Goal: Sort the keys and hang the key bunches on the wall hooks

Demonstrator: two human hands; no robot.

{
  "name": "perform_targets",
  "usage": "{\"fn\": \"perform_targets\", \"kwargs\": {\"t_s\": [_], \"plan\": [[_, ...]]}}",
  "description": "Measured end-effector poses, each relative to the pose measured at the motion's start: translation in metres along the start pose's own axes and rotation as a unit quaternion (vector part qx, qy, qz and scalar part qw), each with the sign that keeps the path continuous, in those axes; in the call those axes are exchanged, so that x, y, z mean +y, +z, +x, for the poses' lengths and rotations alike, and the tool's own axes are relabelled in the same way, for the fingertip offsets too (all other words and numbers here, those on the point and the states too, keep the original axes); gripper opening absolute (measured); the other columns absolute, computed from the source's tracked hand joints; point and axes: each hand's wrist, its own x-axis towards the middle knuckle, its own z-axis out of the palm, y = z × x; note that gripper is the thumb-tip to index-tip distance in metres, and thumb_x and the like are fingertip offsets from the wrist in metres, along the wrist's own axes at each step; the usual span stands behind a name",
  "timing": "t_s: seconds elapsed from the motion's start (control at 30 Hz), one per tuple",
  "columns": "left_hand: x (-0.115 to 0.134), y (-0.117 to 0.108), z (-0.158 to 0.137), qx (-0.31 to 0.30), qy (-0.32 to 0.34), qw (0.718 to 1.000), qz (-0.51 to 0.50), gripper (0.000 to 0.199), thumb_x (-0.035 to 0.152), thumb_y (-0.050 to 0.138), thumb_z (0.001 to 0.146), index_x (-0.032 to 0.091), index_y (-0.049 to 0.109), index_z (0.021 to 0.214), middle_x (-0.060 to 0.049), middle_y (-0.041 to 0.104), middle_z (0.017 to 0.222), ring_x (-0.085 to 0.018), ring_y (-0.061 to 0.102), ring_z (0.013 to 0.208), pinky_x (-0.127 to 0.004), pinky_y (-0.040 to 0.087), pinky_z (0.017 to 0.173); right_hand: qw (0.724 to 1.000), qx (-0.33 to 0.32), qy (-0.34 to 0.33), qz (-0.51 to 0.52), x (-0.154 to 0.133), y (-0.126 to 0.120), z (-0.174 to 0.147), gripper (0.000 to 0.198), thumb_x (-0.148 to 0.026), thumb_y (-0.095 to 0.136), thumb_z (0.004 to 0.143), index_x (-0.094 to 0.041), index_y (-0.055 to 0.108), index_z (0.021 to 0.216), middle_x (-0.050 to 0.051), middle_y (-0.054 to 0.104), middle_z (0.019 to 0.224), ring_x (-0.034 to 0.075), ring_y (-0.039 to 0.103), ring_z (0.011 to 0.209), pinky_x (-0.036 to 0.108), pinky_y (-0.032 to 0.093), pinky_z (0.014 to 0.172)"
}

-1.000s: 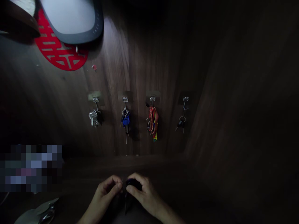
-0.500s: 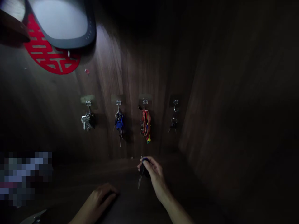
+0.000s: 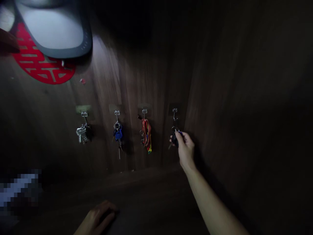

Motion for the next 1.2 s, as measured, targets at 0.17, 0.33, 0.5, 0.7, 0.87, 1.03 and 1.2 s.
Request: {"fn": "perform_targets", "kwargs": {"t_s": [0.17,0.33,0.5,0.7,0.87,1.03,1.2], "plan": [[0.001,0.0,-0.001,0.004,-0.005,1.0,0.007,0.015,0.029,0.05,0.086,0.027,0.065,0.09,0.001,0.071,0.093,-0.018,0.065,0.089,-0.025,0.049,0.082,0.998,0.015,-0.045,-0.042,-0.015,0.005,0.029,0.034,-0.048,0.069,0.066,-0.018,0.059,0.078,-0.001,0.067,0.065,0.012,0.06,0.05,0.022,0.045,0.044],[0.001,-0.001,-0.002,0.013,0.004,1.0,0.004,0.015,0.028,0.051,0.086,0.027,0.065,0.092,0.002,0.071,0.094,-0.018,0.065,0.091,-0.025,0.048,0.083,0.994,0.0,-0.06,-0.086,-0.017,0.009,0.044,0.032,-0.048,0.066,0.067,-0.018,0.058,0.076,-0.003,0.064,0.061,0.011,0.059,0.047,0.019,0.044,0.041],[-0.002,0.0,-0.001,0.008,0.008,1.0,-0.006,0.014,0.028,0.052,0.085,0.027,0.065,0.089,0.001,0.071,0.091,-0.018,0.065,0.088,-0.024,0.049,0.081,0.99,-0.033,-0.038,-0.131,-0.004,0.004,0.049,0.033,-0.048,0.066,0.067,-0.018,0.058,0.076,-0.002,0.064,0.064,0.01,0.059,0.049,0.017,0.044,0.04],[-0.001,-0.001,-0.001,0.0,-0.016,1.0,-0.009,0.015,0.029,0.05,0.086,0.026,0.065,0.09,0.0,0.07,0.095,-0.018,0.064,0.092,-0.025,0.047,0.085,0.99,-0.024,-0.051,-0.13,0.009,-0.001,0.038,0.04,-0.048,0.068,0.066,-0.019,0.056,0.09,-0.001,0.063,0.074,0.009,0.059,0.053,0.016,0.044,0.04],[-0.001,-0.001,-0.002,-0.012,-0.018,1.0,-0.006,0.016,0.029,0.049,0.087,0.026,0.065,0.09,0.001,0.07,0.094,-0.018,0.064,0.09,-0.025,0.046,0.083,0.992,-0.016,-0.059,-0.114,0.016,-0.007,0.022,0.047,-0.048,0.068,0.068,-0.021,0.051,0.102,0.001,0.061,0.09,0.011,0.062,0.062,0.018,0.048,0.044],[-0.004,0.0,0.0,-0.008,-0.011,1.0,-0.002,0.016,0.029,0.051,0.086,0.025,0.065,0.09,0.0,0.07,0.092,-0.017,0.064,0.089,-0.024,0.046,0.081,0.994,-0.018,-0.042,-0.096,0.024,-0.018,0.002,0.049,-0.048,0.068,0.069,-0.022,0.051,0.106,-0.001,0.059,0.087,0.012,0.062,0.064,0.02,0.05,0.046],[-0.001,-0.001,-0.001,-0.015,-0.012,1.0,0.003,0.016,0.027,0.05,0.086,0.024,0.065,0.091,0.0,0.07,0.095,-0.018,0.063,0.091,-0.024,0.045,0.083,0.995,-0.027,0.001,-0.091,0.036,-0.027,-0.028,0.048,-0.05,0.067,0.069,-0.021,0.052,0.104,0.0,0.059,0.083,0.012,0.06,0.061,0.022,0.049,0.046]]}}
